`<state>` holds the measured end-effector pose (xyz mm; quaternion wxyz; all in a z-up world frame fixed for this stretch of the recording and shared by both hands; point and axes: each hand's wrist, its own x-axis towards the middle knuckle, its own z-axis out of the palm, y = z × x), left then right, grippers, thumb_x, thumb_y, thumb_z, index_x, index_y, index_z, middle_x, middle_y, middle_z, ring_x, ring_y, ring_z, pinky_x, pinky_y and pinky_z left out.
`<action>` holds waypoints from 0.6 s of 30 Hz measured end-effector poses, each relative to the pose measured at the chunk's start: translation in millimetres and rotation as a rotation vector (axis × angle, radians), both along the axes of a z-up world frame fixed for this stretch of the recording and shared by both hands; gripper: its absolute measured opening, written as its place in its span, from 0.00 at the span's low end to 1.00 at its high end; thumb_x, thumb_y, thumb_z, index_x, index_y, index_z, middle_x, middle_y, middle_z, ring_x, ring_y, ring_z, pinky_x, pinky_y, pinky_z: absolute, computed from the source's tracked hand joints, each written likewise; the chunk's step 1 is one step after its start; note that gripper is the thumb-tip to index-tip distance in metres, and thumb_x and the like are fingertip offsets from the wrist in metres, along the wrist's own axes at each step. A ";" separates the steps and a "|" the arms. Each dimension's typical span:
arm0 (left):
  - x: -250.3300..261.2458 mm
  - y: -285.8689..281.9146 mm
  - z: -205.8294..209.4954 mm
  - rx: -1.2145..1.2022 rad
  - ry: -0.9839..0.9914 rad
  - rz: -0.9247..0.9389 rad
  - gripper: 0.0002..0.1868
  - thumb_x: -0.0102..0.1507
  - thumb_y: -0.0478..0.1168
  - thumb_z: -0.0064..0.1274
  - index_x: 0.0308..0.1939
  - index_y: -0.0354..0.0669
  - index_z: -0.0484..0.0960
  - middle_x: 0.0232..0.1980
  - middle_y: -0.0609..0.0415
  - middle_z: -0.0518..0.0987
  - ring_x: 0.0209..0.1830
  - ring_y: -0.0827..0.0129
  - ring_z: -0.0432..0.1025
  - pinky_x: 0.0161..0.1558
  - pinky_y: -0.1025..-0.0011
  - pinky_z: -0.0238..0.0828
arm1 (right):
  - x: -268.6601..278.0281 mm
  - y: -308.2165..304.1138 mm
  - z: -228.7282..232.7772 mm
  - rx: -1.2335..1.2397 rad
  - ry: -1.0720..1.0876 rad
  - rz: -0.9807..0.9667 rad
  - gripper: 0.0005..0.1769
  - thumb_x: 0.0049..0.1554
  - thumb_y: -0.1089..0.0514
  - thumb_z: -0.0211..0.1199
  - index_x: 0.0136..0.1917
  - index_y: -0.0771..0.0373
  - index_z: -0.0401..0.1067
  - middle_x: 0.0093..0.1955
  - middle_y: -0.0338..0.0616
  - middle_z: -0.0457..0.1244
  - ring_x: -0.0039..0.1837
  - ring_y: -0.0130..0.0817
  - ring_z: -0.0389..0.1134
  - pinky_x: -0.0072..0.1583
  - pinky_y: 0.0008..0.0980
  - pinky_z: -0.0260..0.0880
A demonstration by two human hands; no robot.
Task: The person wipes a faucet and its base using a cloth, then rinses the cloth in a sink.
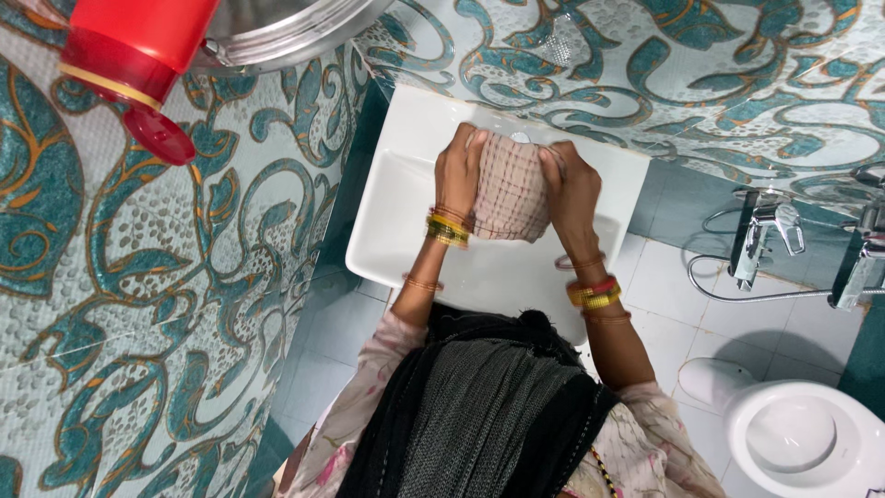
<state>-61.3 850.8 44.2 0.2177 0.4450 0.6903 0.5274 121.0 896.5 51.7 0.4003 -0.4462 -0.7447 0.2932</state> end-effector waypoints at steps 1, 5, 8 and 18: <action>1.7 13.4 -7.0 0.002 0.001 -0.001 0.16 0.74 0.48 0.42 0.45 0.37 0.74 0.38 0.40 0.80 0.37 0.42 0.74 0.37 0.61 0.73 | -13.5 10.1 -8.9 -0.048 -0.056 -0.010 0.09 0.70 0.57 0.58 0.52 0.66 0.71 0.35 0.52 0.64 0.35 0.43 0.64 0.41 0.38 0.65; 3.0 51.9 -38.4 -0.089 -0.069 -0.117 0.17 0.74 0.48 0.42 0.46 0.36 0.74 0.38 0.33 0.76 0.39 0.34 0.69 0.40 0.56 0.71 | -23.2 28.6 -31.1 -0.062 -0.087 -0.046 0.08 0.67 0.57 0.55 0.49 0.64 0.71 0.35 0.56 0.65 0.36 0.51 0.68 0.39 0.43 0.65; -4.2 66.1 -51.0 -0.079 -0.045 -0.138 0.16 0.72 0.49 0.42 0.45 0.38 0.75 0.38 0.34 0.78 0.41 0.34 0.71 0.38 0.54 0.69 | -24.8 49.4 -38.5 -0.033 -0.206 -0.027 0.13 0.71 0.56 0.55 0.47 0.67 0.67 0.36 0.60 0.63 0.39 0.58 0.65 0.40 0.46 0.62; 13.0 1.3 -24.6 -0.215 -0.067 -0.050 0.16 0.74 0.49 0.40 0.45 0.38 0.72 0.33 0.33 0.75 0.35 0.35 0.67 0.35 0.54 0.67 | -11.3 -11.1 -24.0 -0.177 -0.081 -0.051 0.13 0.70 0.54 0.52 0.47 0.64 0.67 0.35 0.56 0.65 0.35 0.54 0.65 0.39 0.44 0.64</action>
